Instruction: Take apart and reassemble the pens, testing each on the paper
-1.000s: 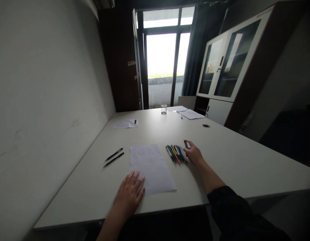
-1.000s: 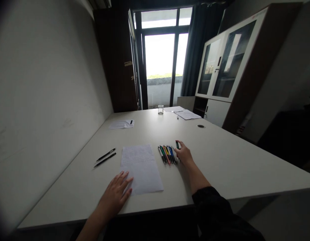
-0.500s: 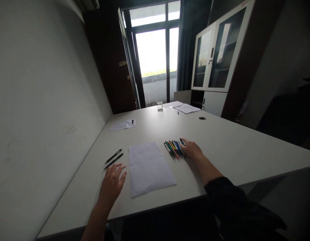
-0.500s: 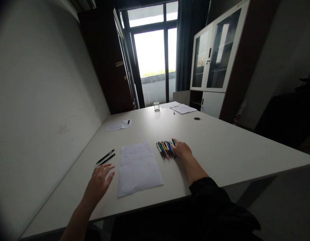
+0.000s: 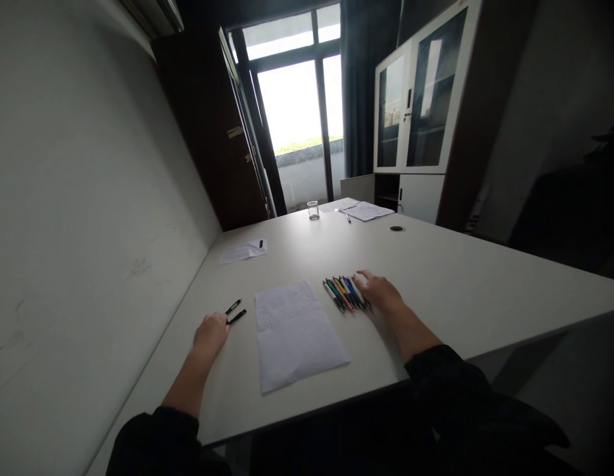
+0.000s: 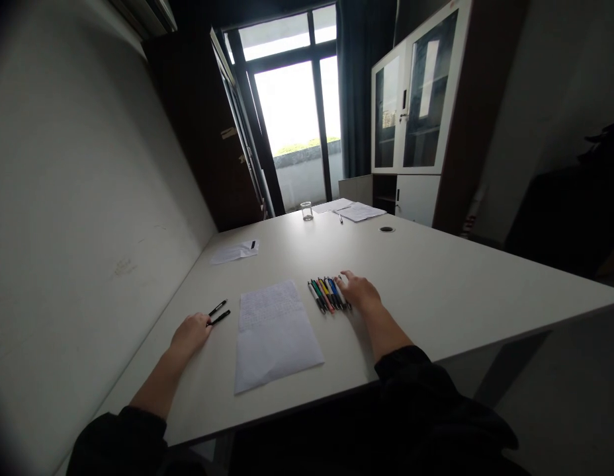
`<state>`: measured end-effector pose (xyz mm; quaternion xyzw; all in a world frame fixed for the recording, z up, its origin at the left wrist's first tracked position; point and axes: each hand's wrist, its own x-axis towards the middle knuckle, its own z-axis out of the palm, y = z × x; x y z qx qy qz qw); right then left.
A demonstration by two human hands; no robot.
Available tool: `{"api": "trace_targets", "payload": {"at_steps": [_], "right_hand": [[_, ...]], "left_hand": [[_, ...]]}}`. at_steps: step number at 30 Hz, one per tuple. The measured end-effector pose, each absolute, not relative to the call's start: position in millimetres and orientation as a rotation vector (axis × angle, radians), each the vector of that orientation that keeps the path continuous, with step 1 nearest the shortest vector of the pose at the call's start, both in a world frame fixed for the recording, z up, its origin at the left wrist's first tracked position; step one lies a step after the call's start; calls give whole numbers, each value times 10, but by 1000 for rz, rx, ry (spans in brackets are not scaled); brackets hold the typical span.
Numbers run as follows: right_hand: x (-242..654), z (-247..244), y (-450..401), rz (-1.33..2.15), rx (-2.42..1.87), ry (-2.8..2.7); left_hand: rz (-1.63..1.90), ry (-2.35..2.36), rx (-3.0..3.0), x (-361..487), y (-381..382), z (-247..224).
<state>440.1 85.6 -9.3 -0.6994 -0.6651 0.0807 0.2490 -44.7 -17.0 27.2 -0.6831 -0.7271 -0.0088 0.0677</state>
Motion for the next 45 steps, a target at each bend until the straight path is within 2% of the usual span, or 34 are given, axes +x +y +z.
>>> {"api": "trace_targets", "payload": {"at_steps": [6, 9, 12, 16, 17, 21, 32, 36, 38, 42, 45], "right_hand": [[4333, 67, 741, 100, -1915, -1711], [4219, 149, 657, 70, -1775, -1715], [4015, 190, 576, 139, -1574, -1810], [3645, 176, 480, 297, -1235, -2015], [3548, 167, 453, 327, -1140, -2050], [3195, 140, 336, 450, -891, -2123], [2713, 168, 320, 654, -746, -2215], [2745, 191, 418, 690, -802, -2232], [2760, 186, 454, 666, -814, -2257], [2728, 162, 443, 666, -808, -2301], [2685, 140, 406, 690, -777, -2301]], "left_hand": [[-49, -2202, -2059, -310, -71, 347], [-327, -2215, -2103, -208, -48, 460], [-893, -2274, -2247, -64, -50, 574], [-2062, -2306, -2248, 182, -99, 614], [-2264, -2276, -2239, 244, -118, 596], [-2699, -2138, -2253, 441, -203, 447], [-2756, -2204, -2417, 499, -265, 225], [-2616, -2196, -2421, 341, -197, 141], [-2311, -2142, -2560, 274, -170, 87], [-1435, -1799, -2774, 277, -164, 19], [-1043, -1591, -2710, 346, -174, 22]]}}
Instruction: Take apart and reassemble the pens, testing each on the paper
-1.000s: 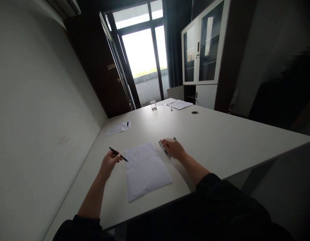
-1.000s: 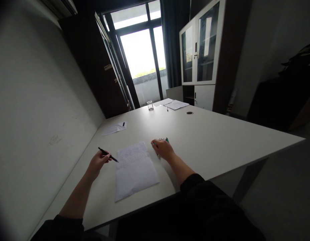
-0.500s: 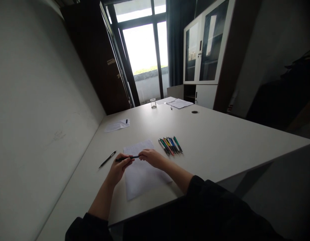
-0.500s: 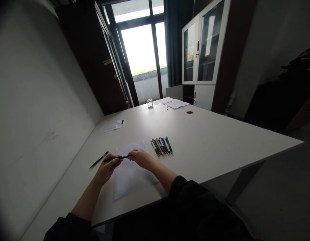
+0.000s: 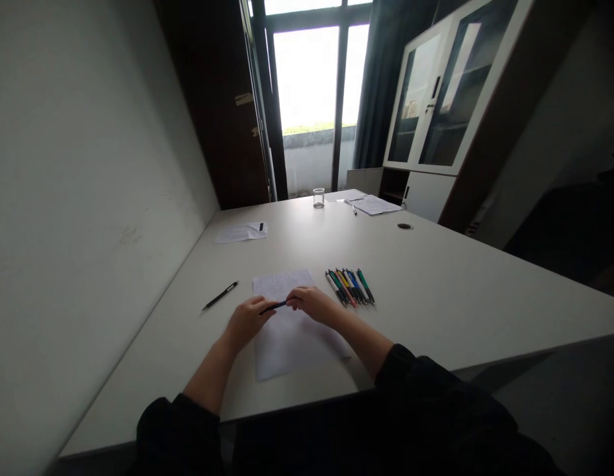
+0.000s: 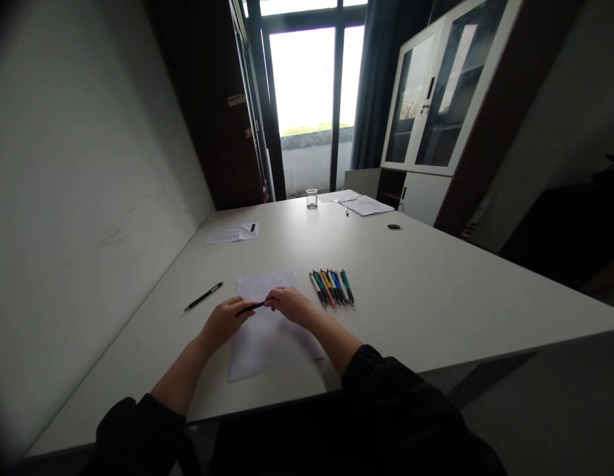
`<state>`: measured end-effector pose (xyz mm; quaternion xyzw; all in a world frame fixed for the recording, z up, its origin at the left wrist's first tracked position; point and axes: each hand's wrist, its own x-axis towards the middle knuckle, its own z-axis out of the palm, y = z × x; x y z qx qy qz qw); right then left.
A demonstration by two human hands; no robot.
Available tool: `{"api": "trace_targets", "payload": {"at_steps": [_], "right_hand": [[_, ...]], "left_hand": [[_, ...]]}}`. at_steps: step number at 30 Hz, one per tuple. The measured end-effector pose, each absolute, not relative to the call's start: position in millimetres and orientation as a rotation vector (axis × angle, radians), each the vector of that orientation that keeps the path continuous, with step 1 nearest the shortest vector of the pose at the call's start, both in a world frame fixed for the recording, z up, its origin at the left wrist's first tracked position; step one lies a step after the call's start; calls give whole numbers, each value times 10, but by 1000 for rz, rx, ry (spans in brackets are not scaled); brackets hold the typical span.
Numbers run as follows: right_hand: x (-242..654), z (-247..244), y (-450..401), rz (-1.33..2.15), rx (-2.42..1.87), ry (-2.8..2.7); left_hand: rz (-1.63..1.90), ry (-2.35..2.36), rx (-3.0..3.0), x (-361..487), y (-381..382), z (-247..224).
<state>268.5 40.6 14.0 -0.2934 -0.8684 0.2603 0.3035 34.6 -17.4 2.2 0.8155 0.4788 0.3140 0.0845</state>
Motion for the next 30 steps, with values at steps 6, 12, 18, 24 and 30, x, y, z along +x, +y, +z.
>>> {"api": "trace_targets", "payload": {"at_steps": [6, 12, 18, 24, 30], "right_hand": [[2688, 79, 423, 634, -769, -2292], [2687, 63, 389, 535, -783, -2354], [2677, 49, 376, 407, -788, -2362], [2673, 76, 367, 295, -744, -2380], [2674, 56, 363, 267, -727, -2371]], "left_hand": [[889, 1518, 2645, 369, -169, 28], [883, 1495, 2667, 373, -169, 9], [785, 1580, 2676, 386, -175, 28], [672, 1595, 2676, 410, -197, 61], [612, 1622, 2648, 406, -209, 74]]}}
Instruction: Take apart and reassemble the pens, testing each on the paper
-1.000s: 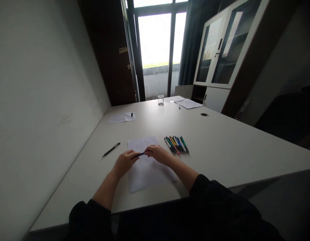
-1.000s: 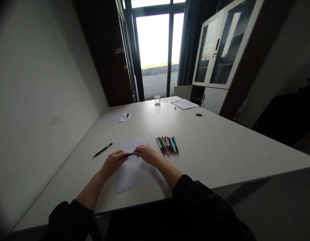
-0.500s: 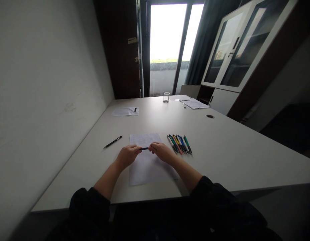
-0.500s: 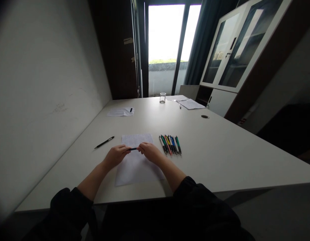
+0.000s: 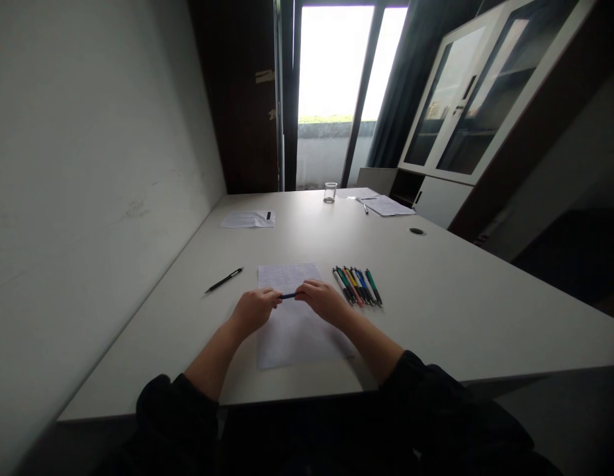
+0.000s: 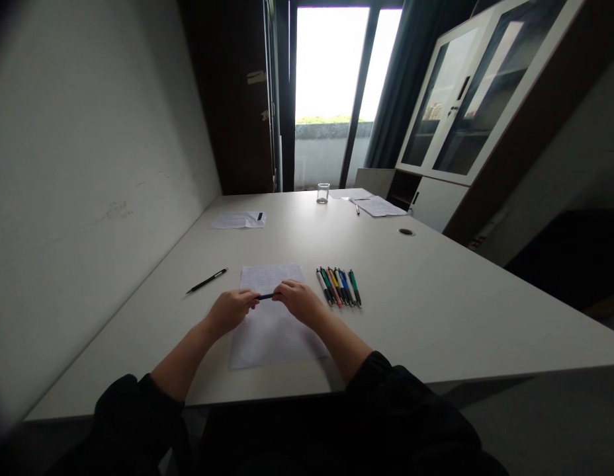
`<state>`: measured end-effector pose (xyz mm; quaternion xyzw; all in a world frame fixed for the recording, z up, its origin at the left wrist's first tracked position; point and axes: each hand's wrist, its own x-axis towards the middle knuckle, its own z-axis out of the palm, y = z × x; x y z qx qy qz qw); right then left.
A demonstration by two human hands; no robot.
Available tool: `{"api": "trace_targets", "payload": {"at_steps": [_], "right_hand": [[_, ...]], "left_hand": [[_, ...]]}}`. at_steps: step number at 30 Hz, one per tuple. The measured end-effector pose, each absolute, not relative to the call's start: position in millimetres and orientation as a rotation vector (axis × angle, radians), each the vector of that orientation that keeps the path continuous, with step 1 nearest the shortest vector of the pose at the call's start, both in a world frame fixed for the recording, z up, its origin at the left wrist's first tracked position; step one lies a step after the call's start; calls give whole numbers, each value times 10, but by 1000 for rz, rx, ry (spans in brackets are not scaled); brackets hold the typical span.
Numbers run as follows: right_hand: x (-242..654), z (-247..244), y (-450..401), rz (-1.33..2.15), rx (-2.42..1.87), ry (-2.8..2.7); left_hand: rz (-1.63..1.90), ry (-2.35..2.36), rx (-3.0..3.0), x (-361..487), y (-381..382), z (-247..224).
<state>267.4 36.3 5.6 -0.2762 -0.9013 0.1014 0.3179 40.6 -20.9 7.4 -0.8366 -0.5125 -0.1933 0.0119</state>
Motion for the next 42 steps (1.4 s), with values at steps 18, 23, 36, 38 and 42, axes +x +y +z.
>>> {"api": "trace_targets", "payload": {"at_steps": [18, 23, 36, 38, 42], "right_hand": [[2659, 10, 337, 478, -801, -2364], [2660, 16, 336, 426, -781, -2425], [2673, 29, 310, 436, -809, -2378], [2671, 39, 309, 410, -797, -2394], [2666, 18, 321, 469, -798, -2349]], "left_hand": [[-648, -1546, -2592, 351, -229, -18], [-659, -1534, -2592, 355, -233, -9], [-744, -1544, -2595, 358, -245, 25], [-734, -1545, -2592, 351, -244, 22], [-752, -1551, -2594, 342, -247, 25]]}}
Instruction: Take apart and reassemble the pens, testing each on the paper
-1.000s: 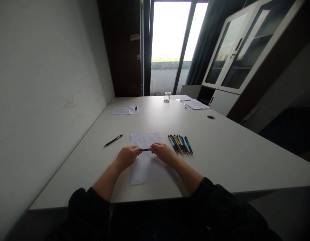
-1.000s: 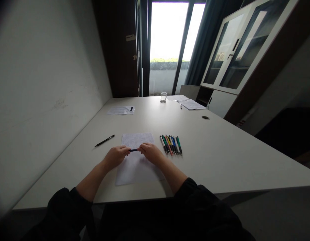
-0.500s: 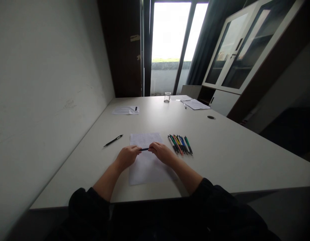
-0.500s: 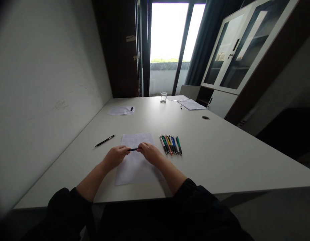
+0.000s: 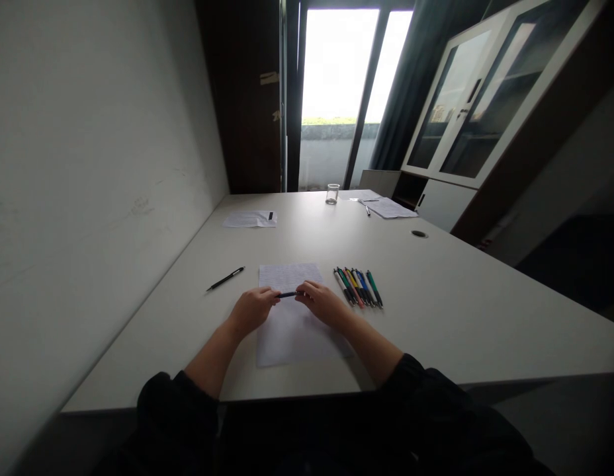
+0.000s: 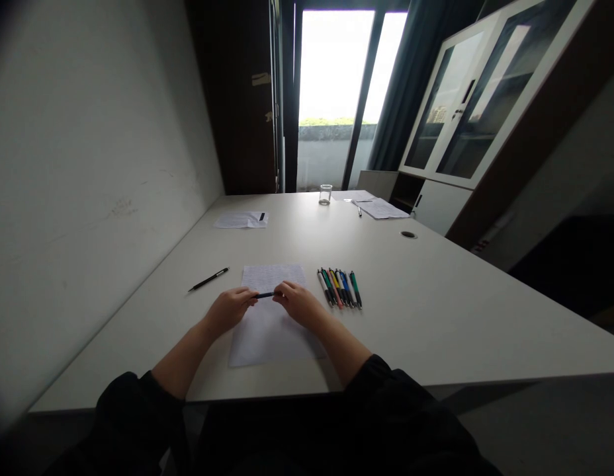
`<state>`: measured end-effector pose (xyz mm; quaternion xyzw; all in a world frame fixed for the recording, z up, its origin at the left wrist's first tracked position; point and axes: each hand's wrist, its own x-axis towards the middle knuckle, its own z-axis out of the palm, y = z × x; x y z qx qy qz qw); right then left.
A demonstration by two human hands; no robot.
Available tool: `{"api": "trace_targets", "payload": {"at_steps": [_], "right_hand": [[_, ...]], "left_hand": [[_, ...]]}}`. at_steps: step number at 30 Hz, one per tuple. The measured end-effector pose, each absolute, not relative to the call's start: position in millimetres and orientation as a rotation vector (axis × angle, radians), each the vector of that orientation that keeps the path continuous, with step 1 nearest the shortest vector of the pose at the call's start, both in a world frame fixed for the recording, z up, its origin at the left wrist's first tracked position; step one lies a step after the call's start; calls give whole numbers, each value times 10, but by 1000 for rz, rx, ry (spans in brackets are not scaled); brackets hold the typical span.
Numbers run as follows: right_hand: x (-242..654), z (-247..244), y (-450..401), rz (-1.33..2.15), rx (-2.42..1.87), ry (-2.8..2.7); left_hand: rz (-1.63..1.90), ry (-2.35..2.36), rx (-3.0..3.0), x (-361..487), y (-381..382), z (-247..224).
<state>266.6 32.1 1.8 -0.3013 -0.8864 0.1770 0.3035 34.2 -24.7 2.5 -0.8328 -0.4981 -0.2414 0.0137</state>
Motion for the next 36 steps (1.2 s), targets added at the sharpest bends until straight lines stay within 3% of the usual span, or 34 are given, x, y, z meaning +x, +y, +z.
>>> {"api": "trace_targets", "payload": {"at_steps": [36], "right_hand": [[2649, 32, 306, 585, -801, -2212]], "left_hand": [[-751, -1555, -2592, 343, -241, 32]]}}
